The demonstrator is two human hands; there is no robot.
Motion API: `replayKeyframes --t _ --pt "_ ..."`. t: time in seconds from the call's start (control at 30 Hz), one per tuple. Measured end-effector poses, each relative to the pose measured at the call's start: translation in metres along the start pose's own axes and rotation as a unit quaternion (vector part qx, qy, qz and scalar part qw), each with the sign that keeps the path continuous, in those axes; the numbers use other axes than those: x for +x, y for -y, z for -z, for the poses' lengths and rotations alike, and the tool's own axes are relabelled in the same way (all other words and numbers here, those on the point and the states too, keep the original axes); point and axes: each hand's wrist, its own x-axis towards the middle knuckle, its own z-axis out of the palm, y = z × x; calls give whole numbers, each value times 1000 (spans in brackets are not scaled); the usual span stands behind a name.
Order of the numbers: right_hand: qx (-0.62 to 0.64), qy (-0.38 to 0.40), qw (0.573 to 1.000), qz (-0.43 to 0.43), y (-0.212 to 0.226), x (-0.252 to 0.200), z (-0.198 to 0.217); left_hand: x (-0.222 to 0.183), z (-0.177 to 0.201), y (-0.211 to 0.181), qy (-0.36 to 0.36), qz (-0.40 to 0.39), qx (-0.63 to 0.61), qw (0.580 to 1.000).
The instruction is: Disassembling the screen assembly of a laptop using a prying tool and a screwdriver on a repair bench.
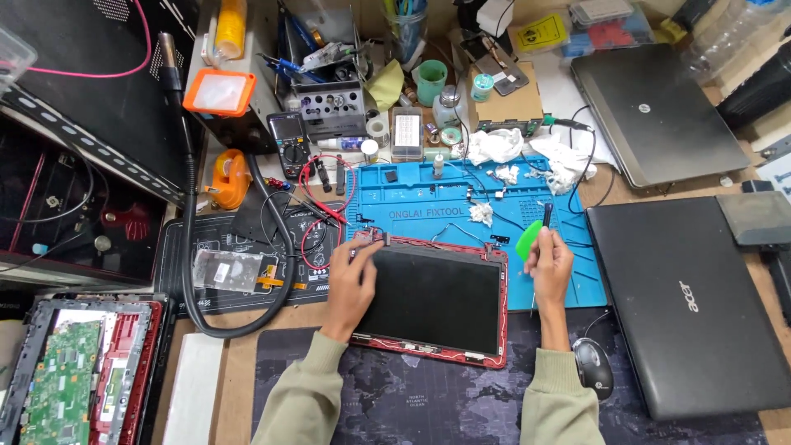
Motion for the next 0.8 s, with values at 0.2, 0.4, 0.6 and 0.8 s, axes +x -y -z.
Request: replayKeyframes --t 0.2,0.4,0.6,0.8 --pt "-1 5 1000 6 6 -6 -1 -34 18 7 4 114 -40 993" --pt "-3 12 1000 11 6 -10 1 -31 21 9 -19 184 -114 976" --pt "-1 16 1000 15 6 -9 1 -29 25 2 -6 183 -111 977" --pt "-5 14 1000 16 10 -11 0 -29 24 3 13 198 -101 975"
